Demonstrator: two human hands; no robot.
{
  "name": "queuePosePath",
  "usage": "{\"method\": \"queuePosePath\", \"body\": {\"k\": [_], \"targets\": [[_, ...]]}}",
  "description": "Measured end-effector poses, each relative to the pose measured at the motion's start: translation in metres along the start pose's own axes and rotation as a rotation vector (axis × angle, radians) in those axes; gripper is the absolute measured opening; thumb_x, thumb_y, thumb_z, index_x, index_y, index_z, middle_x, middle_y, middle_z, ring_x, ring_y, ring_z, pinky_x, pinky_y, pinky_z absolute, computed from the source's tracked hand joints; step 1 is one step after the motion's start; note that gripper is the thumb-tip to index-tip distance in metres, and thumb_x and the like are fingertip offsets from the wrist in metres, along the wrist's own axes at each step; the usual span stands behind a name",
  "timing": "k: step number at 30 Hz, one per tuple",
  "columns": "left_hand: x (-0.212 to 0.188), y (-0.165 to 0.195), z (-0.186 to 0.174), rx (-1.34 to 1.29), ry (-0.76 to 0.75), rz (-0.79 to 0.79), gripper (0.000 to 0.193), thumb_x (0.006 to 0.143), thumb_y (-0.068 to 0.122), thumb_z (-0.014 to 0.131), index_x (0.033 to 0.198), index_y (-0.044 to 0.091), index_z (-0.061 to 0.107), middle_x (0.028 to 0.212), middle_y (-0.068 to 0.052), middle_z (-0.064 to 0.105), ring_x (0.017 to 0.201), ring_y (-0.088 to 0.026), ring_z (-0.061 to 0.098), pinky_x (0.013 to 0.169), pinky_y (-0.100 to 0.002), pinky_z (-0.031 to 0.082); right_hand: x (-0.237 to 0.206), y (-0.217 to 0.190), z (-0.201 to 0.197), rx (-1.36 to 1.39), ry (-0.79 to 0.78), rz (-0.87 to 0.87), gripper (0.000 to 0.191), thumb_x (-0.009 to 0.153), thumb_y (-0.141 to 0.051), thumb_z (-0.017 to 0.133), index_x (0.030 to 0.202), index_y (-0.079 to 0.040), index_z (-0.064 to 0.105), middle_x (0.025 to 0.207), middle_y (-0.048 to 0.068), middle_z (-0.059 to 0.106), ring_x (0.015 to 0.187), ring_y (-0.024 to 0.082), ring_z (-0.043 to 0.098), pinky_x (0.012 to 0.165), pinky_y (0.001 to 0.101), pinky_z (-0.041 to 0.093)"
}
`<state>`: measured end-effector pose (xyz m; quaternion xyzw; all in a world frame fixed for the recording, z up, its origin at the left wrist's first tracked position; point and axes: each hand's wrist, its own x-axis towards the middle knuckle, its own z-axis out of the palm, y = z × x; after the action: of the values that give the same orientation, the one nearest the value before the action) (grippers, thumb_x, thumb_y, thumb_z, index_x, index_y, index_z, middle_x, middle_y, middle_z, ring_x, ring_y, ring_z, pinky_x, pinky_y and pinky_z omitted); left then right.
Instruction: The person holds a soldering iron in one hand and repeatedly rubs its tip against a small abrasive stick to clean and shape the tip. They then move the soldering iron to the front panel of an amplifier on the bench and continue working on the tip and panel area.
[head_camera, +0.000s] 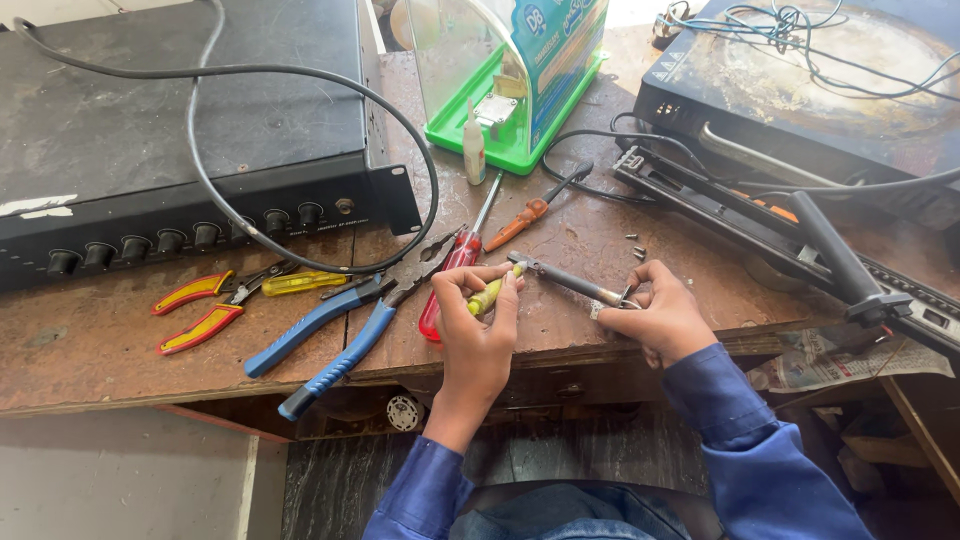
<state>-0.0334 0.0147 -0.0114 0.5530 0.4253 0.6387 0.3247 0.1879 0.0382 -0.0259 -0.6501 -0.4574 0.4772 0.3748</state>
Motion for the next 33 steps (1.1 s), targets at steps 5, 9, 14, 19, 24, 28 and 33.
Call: {"method": "queuePosePath", "body": {"k": [5, 9, 14, 19, 24, 28, 33], "targets": [[0.0, 0.0017, -0.0001, 0.068, -0.012, 0.054, 0.025, 0.102, 0.005, 0.062, 0.104, 0.002, 0.037, 0.117, -0.023, 0.069, 0.109, -0.023, 0.073, 0.093, -0.034, 0.06, -0.0014, -0.0029, -0.0002, 0.005, -0.018, 0.003, 0.049, 0.069, -0.008, 0.083, 0.105, -0.005, 0.05, 0.059, 0.001, 0.053, 0.034, 0.009, 0.039, 0.027, 0.0294, 0.025], [0.001, 0.0014, -0.0002, 0.041, -0.013, 0.055, 0.026, 0.102, 0.004, 0.062, 0.104, 0.002, 0.037, 0.116, -0.023, 0.068, 0.109, -0.023, 0.074, 0.093, -0.034, 0.061, -0.0028, -0.0056, 0.0006, -0.013, 0.002, 0.022, 0.049, 0.069, -0.008, 0.082, 0.106, -0.007, 0.05, 0.06, 0.001, 0.053, 0.035, 0.008, 0.039, 0.027, 0.0291, 0.025], [0.0014, 0.0011, 0.0003, -0.068, -0.01, -0.056, 0.026, 0.101, 0.005, 0.061, 0.105, 0.003, 0.036, 0.115, -0.021, 0.069, 0.104, -0.021, 0.075, 0.086, -0.03, 0.063, -0.0047, -0.0065, -0.0004, 0.013, -0.013, 0.004, 0.051, 0.069, -0.008, 0.083, 0.107, -0.006, 0.049, 0.061, 0.002, 0.054, 0.035, 0.009, 0.038, 0.027, 0.0291, 0.025], [-0.003, 0.0027, -0.0015, -0.032, 0.017, 0.072, 0.024, 0.103, 0.004, 0.061, 0.106, 0.003, 0.037, 0.12, -0.022, 0.067, 0.107, -0.022, 0.074, 0.091, -0.032, 0.061, -0.0052, -0.0058, -0.0006, 0.002, -0.001, 0.012, 0.051, 0.069, -0.008, 0.083, 0.108, -0.005, 0.05, 0.061, 0.001, 0.052, 0.034, 0.009, 0.038, 0.027, 0.0295, 0.024], [-0.0008, 0.0014, -0.0005, 0.103, -0.01, 0.088, 0.024, 0.103, 0.005, 0.062, 0.107, 0.002, 0.039, 0.115, -0.022, 0.069, 0.109, -0.023, 0.073, 0.093, -0.034, 0.06, -0.0052, -0.0063, -0.0009, 0.009, -0.013, -0.018, 0.051, 0.069, -0.009, 0.083, 0.108, -0.004, 0.05, 0.061, 0.001, 0.052, 0.034, 0.009, 0.039, 0.027, 0.0294, 0.025], [-0.0021, 0.001, -0.0009, 0.025, -0.009, 0.012, 0.024, 0.103, 0.008, 0.063, 0.105, 0.003, 0.04, 0.112, -0.022, 0.07, 0.105, -0.023, 0.076, 0.091, -0.035, 0.062, -0.0059, -0.007, -0.0009, -0.015, 0.001, 0.006, 0.052, 0.069, -0.009, 0.084, 0.108, -0.003, 0.05, 0.061, 0.002, 0.053, 0.034, 0.009, 0.039, 0.027, 0.0295, 0.025], [-0.0044, 0.0008, -0.0023, 0.11, 0.012, 0.178, 0.024, 0.105, 0.008, 0.063, 0.109, 0.002, 0.04, 0.121, -0.024, 0.068, 0.113, -0.027, 0.072, 0.096, -0.037, 0.058, -0.0056, -0.0083, -0.0017, -0.021, -0.01, -0.003, 0.052, 0.069, -0.008, 0.084, 0.109, -0.002, 0.05, 0.059, 0.003, 0.053, 0.034, 0.01, 0.04, 0.027, 0.0299, 0.026]]}}
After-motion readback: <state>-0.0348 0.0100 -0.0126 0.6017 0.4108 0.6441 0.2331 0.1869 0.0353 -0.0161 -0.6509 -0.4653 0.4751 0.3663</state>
